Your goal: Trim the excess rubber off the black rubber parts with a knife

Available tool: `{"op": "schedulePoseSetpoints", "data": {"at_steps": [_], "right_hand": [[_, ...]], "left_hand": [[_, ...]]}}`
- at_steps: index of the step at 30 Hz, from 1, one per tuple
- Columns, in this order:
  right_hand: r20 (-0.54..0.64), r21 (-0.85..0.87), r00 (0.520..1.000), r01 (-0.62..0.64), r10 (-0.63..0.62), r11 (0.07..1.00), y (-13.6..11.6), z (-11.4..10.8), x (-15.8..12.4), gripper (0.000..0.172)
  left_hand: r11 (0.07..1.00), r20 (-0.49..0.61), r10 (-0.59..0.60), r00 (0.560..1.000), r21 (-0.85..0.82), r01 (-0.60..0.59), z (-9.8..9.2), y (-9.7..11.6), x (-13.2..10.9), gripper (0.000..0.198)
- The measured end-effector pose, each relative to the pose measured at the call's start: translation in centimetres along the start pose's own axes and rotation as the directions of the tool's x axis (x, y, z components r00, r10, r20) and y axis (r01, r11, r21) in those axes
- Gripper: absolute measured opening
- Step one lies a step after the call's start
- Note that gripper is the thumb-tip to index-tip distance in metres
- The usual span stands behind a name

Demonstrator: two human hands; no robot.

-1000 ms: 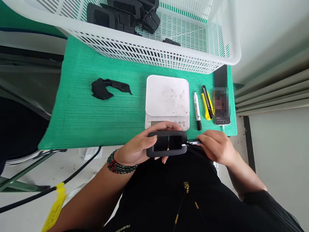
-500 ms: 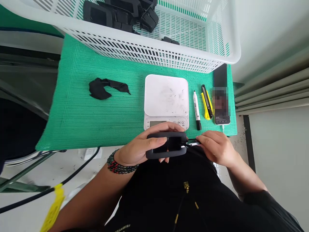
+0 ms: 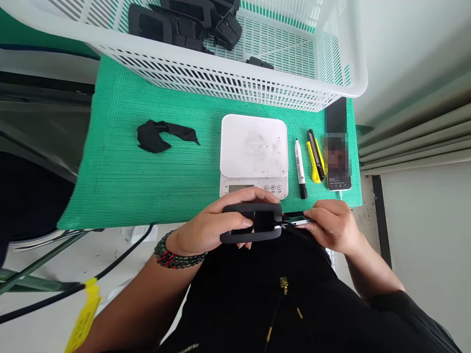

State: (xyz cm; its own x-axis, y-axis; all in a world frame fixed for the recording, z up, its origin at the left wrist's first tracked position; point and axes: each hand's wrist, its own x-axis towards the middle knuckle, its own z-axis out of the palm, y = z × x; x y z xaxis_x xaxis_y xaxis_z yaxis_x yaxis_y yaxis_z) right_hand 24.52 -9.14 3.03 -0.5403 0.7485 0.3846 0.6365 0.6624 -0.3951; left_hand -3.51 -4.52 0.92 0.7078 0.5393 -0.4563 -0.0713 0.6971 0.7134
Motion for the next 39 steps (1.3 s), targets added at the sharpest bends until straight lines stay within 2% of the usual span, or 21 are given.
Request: {"op": "schedulePoseSetpoints", "data": {"at_steps": [4, 10, 13, 16, 19, 21, 23, 25, 26, 27, 29, 31, 33, 36, 39], "right_hand": [[-0.030, 0.017, 0.999, -0.034, 0.034, 0.999, 0.1, 0.1, -0.2, 0.027], [-0.086, 0.039, 0.996, -0.037, 0.040, 0.999, 0.1, 0.1, -0.5, 0.020], [-0.113, 0.043, 0.992, -0.054, 0.058, 0.998, 0.1, -0.4, -0.4, 0.016], [-0.148, 0.072, 0.984, -0.089, 0.099, 0.993, 0.2, -1.1, -0.4, 0.011], [-0.220, 0.106, 0.963, -0.136, 0.157, 0.985, 0.6, -1.8, -0.8, 0.006], [-0.306, 0.140, 0.929, -0.174, 0.210, 0.975, 1.1, -2.2, -1.4, 0.005], [-0.416, 0.215, 0.868, -0.197, 0.272, 0.957, 1.5, -2.4, -2.1, 0.006], [-0.516, 0.343, 0.769, -0.217, 0.376, 0.914, 1.7, -2.7, -2.5, 0.010], [-0.558, 0.402, 0.709, -0.223, 0.430, 0.888, 1.8, -2.8, -2.5, 0.014], [-0.596, 0.448, 0.648, -0.222, 0.474, 0.866, 1.8, -3.0, -2.4, 0.019], [-0.671, 0.498, 0.526, -0.202, 0.523, 0.843, 1.8, -3.5, -1.8, 0.031], [-0.727, 0.527, 0.425, -0.160, 0.540, 0.835, 1.8, -4.2, -1.2, 0.037], [-0.746, 0.561, 0.356, -0.120, 0.563, 0.819, 2.0, -4.9, -0.7, 0.039], [-0.720, 0.619, 0.305, -0.125, 0.624, 0.775, 2.2, -5.7, -0.5, 0.043], [-0.687, 0.657, 0.294, -0.140, 0.664, 0.741, 2.2, -5.9, -0.5, 0.046]], "left_hand": [[0.999, -0.043, -0.013, 0.999, 0.038, 0.015, -0.2, 0.1, 0.1, 0.050], [0.998, -0.021, 0.037, 0.999, 0.045, -0.036, -1.1, -0.5, -0.1, 0.047], [0.990, 0.045, 0.130, 0.990, 0.040, -0.132, -2.0, -0.5, -0.2, 0.044], [0.958, 0.126, 0.273, 0.954, 0.051, -0.281, -2.8, 0.0, -0.3, 0.039], [0.912, 0.107, 0.403, 0.909, 0.033, -0.409, -3.3, 0.5, -0.3, 0.037], [0.874, 0.059, 0.484, 0.873, 0.006, -0.485, -3.4, 0.6, -0.3, 0.036], [0.827, 0.012, 0.563, 0.826, -0.010, -0.563, -3.5, 0.5, -0.2, 0.035], [0.761, -0.069, 0.647, 0.760, 0.000, -0.648, -3.6, 0.3, 0.0, 0.035], [0.721, -0.130, 0.689, 0.713, 0.020, -0.693, -3.7, 0.1, 0.2, 0.037], [0.676, -0.200, 0.728, 0.656, 0.049, -0.735, -3.7, 0.0, 0.4, 0.038], [0.578, -0.337, 0.789, 0.514, 0.125, -0.806, -3.9, -0.4, 1.0, 0.042], [0.500, -0.443, 0.813, 0.377, 0.200, -0.843, -4.1, -0.8, 1.7, 0.042], [0.470, -0.530, 0.799, 0.285, 0.252, -0.846, -4.4, -1.3, 2.3, 0.042], [0.475, -0.595, 0.769, 0.234, 0.287, -0.832, -4.8, -1.8, 3.0, 0.042], [0.483, -0.614, 0.759, 0.217, 0.306, -0.820, -5.1, -2.0, 3.3, 0.041]]}}
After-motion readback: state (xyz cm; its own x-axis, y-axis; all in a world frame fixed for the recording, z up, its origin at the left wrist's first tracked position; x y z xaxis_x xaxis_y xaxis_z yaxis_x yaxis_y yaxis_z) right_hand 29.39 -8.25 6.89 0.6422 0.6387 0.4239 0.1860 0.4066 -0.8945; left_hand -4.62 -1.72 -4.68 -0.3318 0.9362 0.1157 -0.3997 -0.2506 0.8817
